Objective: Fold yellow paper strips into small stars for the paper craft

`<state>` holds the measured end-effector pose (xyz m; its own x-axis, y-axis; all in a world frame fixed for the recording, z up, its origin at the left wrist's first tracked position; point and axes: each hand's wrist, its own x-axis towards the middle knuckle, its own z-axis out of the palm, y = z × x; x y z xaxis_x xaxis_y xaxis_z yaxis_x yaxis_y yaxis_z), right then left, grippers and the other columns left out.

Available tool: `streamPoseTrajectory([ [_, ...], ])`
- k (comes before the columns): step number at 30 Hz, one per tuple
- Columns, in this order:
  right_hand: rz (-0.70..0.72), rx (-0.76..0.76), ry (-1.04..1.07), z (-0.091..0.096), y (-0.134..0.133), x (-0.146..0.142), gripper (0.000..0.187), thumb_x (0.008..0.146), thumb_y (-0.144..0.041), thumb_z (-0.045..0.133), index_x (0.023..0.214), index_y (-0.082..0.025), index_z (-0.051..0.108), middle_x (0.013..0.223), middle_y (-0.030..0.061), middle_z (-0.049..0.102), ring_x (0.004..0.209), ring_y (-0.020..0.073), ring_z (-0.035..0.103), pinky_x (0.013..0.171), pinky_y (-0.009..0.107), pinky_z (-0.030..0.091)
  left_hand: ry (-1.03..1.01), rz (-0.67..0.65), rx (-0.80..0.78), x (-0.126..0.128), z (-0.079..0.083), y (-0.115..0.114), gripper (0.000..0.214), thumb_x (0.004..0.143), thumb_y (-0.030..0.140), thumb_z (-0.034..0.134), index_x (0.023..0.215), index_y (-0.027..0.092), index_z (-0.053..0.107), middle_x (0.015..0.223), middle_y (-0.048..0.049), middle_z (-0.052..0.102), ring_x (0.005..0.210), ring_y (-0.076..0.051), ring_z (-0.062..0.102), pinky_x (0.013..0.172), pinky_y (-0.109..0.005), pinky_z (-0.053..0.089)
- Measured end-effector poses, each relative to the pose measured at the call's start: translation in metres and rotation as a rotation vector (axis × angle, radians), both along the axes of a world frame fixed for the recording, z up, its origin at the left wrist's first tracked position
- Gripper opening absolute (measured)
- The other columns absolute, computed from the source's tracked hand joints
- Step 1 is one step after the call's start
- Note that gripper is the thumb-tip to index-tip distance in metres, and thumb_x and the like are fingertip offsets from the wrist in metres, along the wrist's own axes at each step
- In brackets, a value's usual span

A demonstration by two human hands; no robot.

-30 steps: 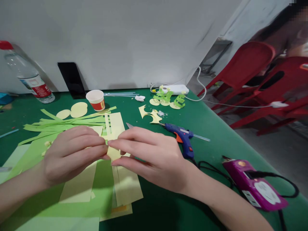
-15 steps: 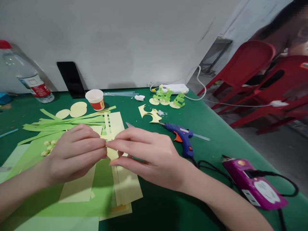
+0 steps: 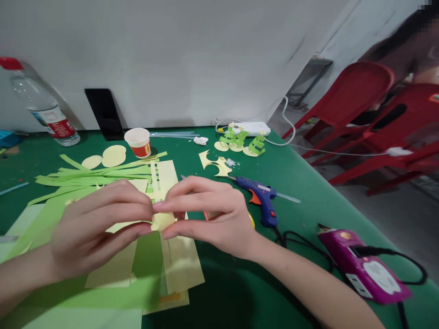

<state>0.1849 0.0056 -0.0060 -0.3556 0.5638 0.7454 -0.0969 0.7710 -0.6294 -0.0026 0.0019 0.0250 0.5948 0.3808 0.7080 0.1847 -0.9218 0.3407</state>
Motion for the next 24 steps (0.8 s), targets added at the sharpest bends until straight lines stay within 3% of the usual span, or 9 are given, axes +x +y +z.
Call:
streamPoseTrajectory([
  [4, -0.101, 0.122, -0.047, 0.003, -0.001, 0.000, 0.021, 0.080, -0.018, 0.063, 0.100, -0.021, 0.065, 0.078, 0.0022, 0.062, 0.066, 0.0102, 0.057, 0.055, 0.022, 0.051, -0.020, 0.020, -0.011, -0.001, -0.001, -0.001, 0.005, 0.082, 0.012, 0.059, 0.083, 0.008, 0.062, 0.076, -0.0070, 0.065, 0.069, -0.011, 0.058, 0.064, -0.022, 0.049],
  [10, -0.347, 0.589, -0.313, 0.007, -0.009, 0.006, 0.014, 0.080, -0.004, 0.058, 0.091, -0.011, 0.063, 0.073, 0.0059, 0.067, 0.067, 0.0116, 0.062, 0.056, 0.021, 0.053, 0.007, 0.110, 0.073, 0.002, -0.001, -0.003, 0.012, 0.076, 0.020, 0.068, 0.078, 0.009, 0.063, 0.069, -0.0059, 0.066, 0.061, -0.012, 0.057, 0.055, -0.024, 0.046],
  [17, -0.390, 0.692, -0.373, 0.007, -0.015, 0.009, 0.012, 0.079, -0.003, 0.058, 0.086, -0.010, 0.064, 0.074, 0.0070, 0.069, 0.070, 0.0149, 0.066, 0.057, 0.026, 0.055, 0.046, 0.113, 0.129, 0.000, 0.001, -0.005, 0.007, 0.073, 0.015, 0.069, 0.073, 0.012, 0.062, 0.062, -0.0044, 0.067, 0.055, -0.012, 0.057, 0.051, -0.025, 0.044],
  [20, -0.379, 0.622, -0.441, 0.012, -0.019, 0.009, 0.009, 0.081, -0.005, 0.056, 0.085, -0.009, 0.063, 0.073, 0.0068, 0.070, 0.071, 0.0145, 0.066, 0.059, 0.026, 0.055, -0.027, 0.087, 0.051, 0.002, 0.000, -0.005, 0.008, 0.072, 0.012, 0.069, 0.069, 0.011, 0.062, 0.061, -0.0041, 0.066, 0.054, -0.011, 0.056, 0.051, -0.025, 0.044],
  [24, -0.409, 0.612, -0.417, 0.013, -0.018, 0.006, 0.008, 0.080, -0.005, 0.058, 0.083, -0.009, 0.064, 0.071, 0.0045, 0.070, 0.066, 0.0116, 0.065, 0.057, 0.024, 0.053, -0.114, 0.034, -0.174, 0.005, -0.003, -0.006, 0.011, 0.071, 0.006, 0.069, 0.065, 0.011, 0.061, 0.060, -0.0028, 0.064, 0.057, -0.009, 0.055, 0.055, -0.022, 0.045],
])
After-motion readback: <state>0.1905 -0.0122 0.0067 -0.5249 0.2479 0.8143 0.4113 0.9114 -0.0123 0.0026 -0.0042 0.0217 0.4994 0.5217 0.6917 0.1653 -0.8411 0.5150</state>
